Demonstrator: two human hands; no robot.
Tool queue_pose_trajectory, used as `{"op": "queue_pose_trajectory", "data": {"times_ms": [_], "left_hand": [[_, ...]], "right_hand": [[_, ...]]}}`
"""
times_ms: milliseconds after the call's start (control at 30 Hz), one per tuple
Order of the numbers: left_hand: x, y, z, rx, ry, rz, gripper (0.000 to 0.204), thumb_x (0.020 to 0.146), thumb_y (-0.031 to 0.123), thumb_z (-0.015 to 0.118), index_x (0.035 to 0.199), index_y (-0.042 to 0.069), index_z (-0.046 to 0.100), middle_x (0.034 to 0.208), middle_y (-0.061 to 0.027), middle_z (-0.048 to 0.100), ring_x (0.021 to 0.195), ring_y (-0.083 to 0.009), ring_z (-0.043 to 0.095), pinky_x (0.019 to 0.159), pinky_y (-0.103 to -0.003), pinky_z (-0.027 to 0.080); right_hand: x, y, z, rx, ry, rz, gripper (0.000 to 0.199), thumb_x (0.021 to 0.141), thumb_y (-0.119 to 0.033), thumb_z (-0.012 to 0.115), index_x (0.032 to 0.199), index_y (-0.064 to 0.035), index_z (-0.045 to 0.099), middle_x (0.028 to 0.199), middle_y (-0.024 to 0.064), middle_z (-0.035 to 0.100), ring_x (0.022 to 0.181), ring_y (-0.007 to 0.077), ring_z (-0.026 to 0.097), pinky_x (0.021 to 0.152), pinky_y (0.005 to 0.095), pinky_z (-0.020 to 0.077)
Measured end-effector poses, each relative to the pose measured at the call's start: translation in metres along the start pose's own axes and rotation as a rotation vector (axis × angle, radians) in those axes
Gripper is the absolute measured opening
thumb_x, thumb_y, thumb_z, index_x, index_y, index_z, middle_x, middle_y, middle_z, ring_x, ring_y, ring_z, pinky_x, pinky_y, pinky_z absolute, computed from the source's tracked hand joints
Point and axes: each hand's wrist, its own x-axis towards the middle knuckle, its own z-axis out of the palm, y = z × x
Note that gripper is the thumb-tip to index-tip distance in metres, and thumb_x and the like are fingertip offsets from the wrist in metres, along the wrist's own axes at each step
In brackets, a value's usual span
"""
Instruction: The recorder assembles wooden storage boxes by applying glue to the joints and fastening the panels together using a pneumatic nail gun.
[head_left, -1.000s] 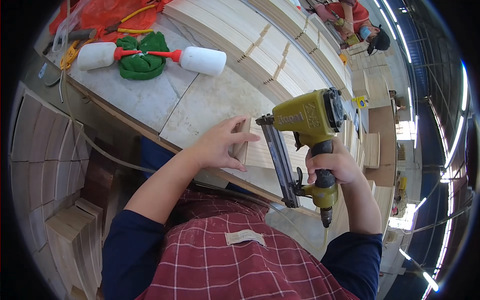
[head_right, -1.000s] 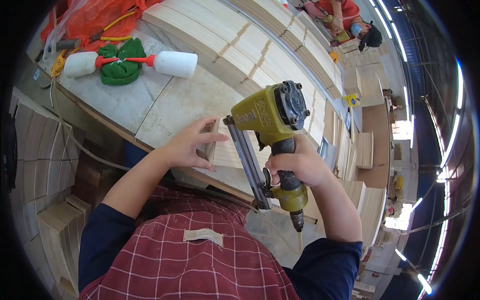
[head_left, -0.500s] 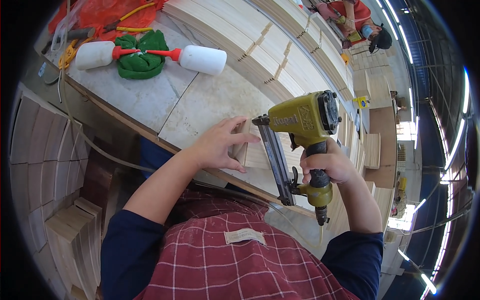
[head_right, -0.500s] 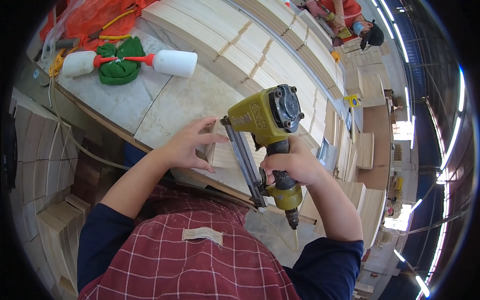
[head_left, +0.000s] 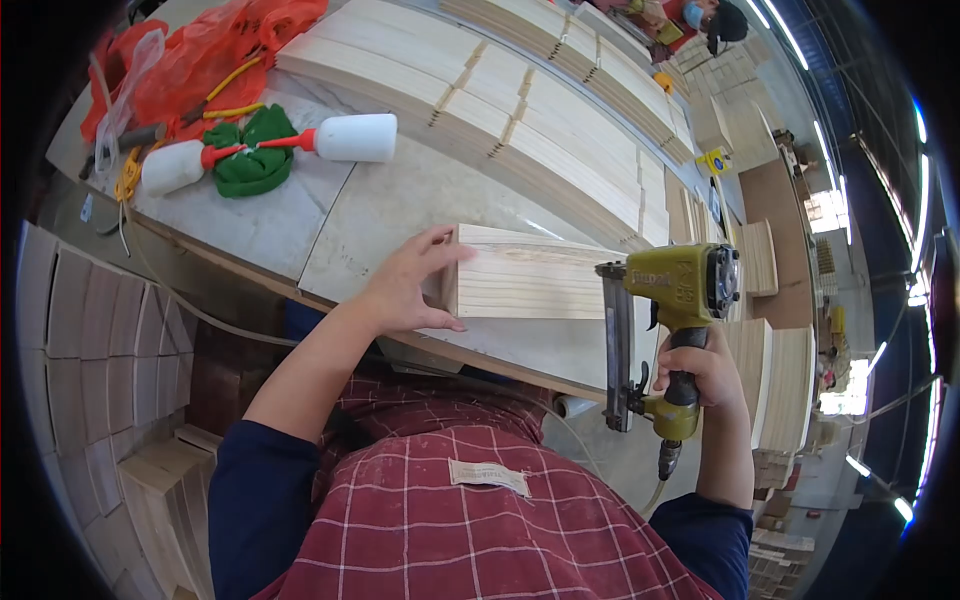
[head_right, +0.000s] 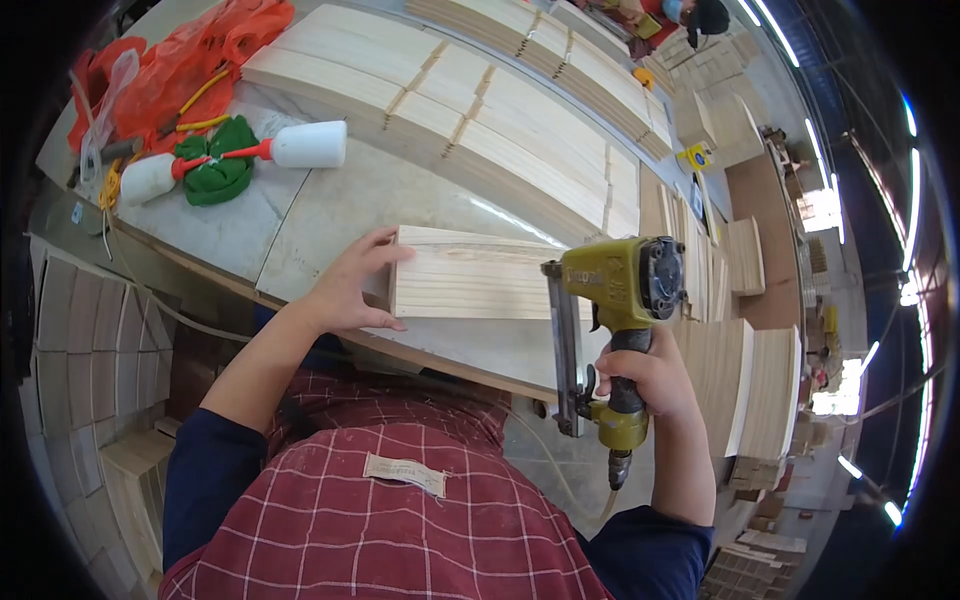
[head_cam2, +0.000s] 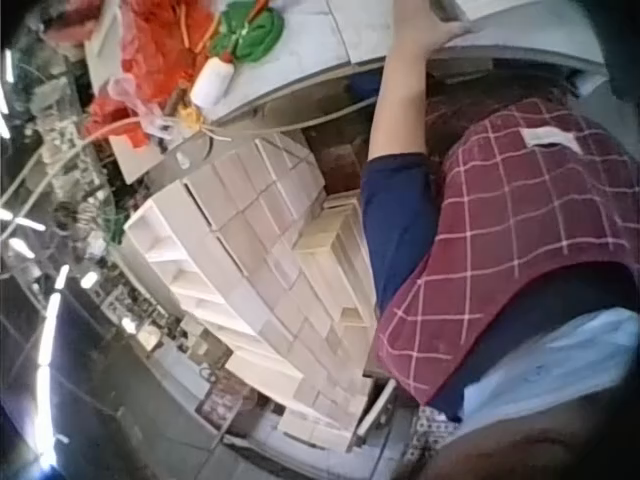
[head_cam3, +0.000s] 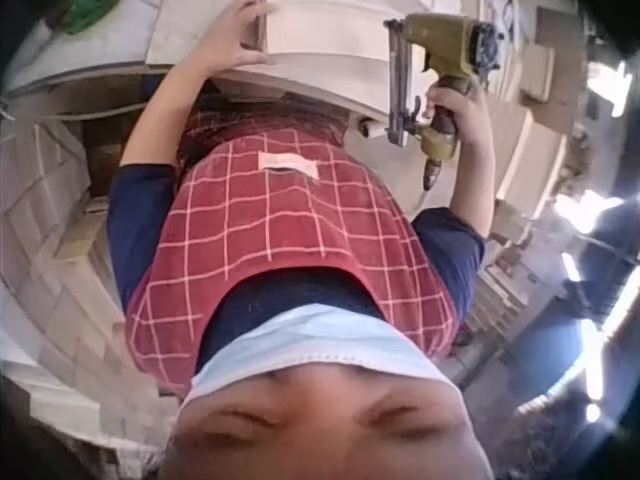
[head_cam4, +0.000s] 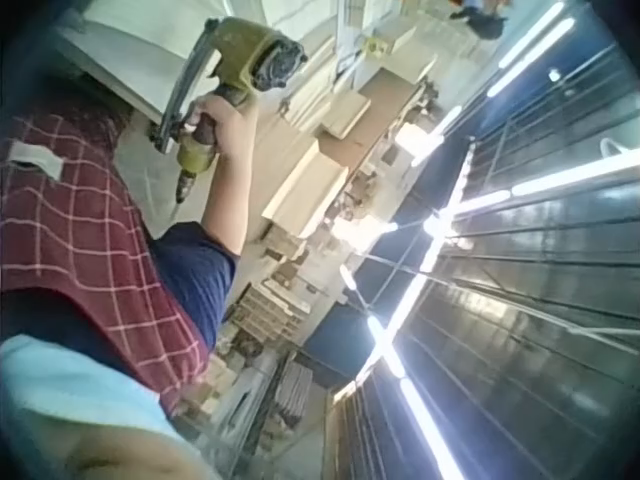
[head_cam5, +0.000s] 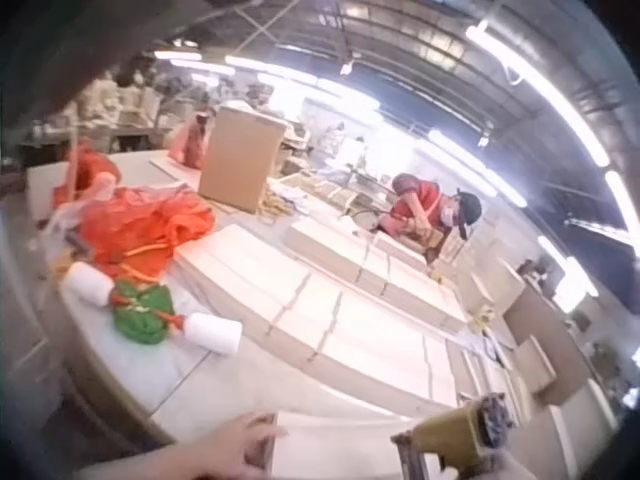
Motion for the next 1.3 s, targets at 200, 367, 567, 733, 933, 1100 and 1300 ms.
{"op": "queue_pose_trajectory", "data": {"times_ms": [200,367,567,733,933,1100,1300], "left_hand": [[0.002,0.005,-0.002,0.131,0.008,-0.001,0.104,0.044,0.035,0.084,0.132,0.014,0.034,0.128,-0.0139,0.040,0.115,-0.0325,0.042,0.096,-0.039,0.037],[0.001,0.004,-0.001,0.153,0.030,0.010,0.104,0.044,0.037,0.084,0.133,0.013,0.035,0.127,-0.0133,0.041,0.114,-0.0317,0.043,0.095,-0.038,0.037],[0.000,0.004,-0.002,0.105,0.048,0.017,0.104,0.044,0.037,0.084,0.132,0.012,0.036,0.125,-0.0134,0.043,0.112,-0.0309,0.045,0.094,-0.037,0.037],[0.000,0.005,-0.006,0.103,0.024,0.009,0.104,0.043,0.032,0.085,0.131,0.006,0.037,0.124,-0.0158,0.043,0.112,-0.0324,0.045,0.095,-0.037,0.037],[0.000,0.004,-0.006,0.092,0.065,0.055,0.104,0.041,0.036,0.085,0.131,0.011,0.039,0.124,-0.0129,0.044,0.106,-0.0316,0.049,0.091,-0.038,0.039],[0.001,0.008,-0.005,0.051,0.015,0.003,0.104,0.042,0.032,0.086,0.131,0.007,0.038,0.127,-0.0160,0.041,0.115,-0.0323,0.042,0.098,-0.038,0.035],[0.006,0.004,-0.009,0.018,-0.048,-0.112,0.098,0.041,0.035,0.086,0.127,0.015,0.045,0.134,-0.0174,0.031,0.116,-0.0355,0.039,0.097,-0.041,0.036]], "right_hand": [[0.002,-0.015,0.027,-0.024,-0.214,0.057,0.017,0.064,0.000,0.062,0.079,0.0061,0.054,0.062,0.0099,0.058,0.050,0.0151,0.057,0.049,0.0258,0.0464],[0.025,-0.046,0.067,-0.195,-0.371,0.098,0.015,0.065,-0.002,0.061,0.076,0.0051,0.055,0.059,0.0081,0.057,0.050,0.0141,0.056,0.050,0.0251,0.0453],[0.043,-0.054,0.089,-0.301,-0.448,0.100,0.021,0.064,-0.002,0.061,0.081,0.0052,0.053,0.058,0.0079,0.057,0.049,0.0133,0.056,0.049,0.0252,0.0447],[0.045,-0.055,0.094,-0.309,-0.422,0.114,0.020,0.064,-0.002,0.061,0.081,0.0050,0.052,0.059,0.0080,0.057,0.050,0.0135,0.057,0.049,0.0252,0.0450],[0.054,-0.047,0.084,-0.281,-0.466,0.141,0.024,0.063,-0.001,0.060,0.084,0.0056,0.051,0.062,0.0091,0.057,0.051,0.0152,0.058,0.049,0.0267,0.0473],[0.042,-0.042,0.076,-0.171,-0.439,0.102,0.026,0.061,0.000,0.060,0.084,0.0072,0.052,0.064,0.0101,0.057,0.051,0.0166,0.058,0.049,0.0282,0.0496],[0.010,-0.023,0.022,-0.096,-0.117,-0.078,0.022,0.060,0.001,0.061,0.080,0.0071,0.054,0.065,0.0109,0.057,0.050,0.0171,0.057,0.049,0.0282,0.0488]]}}
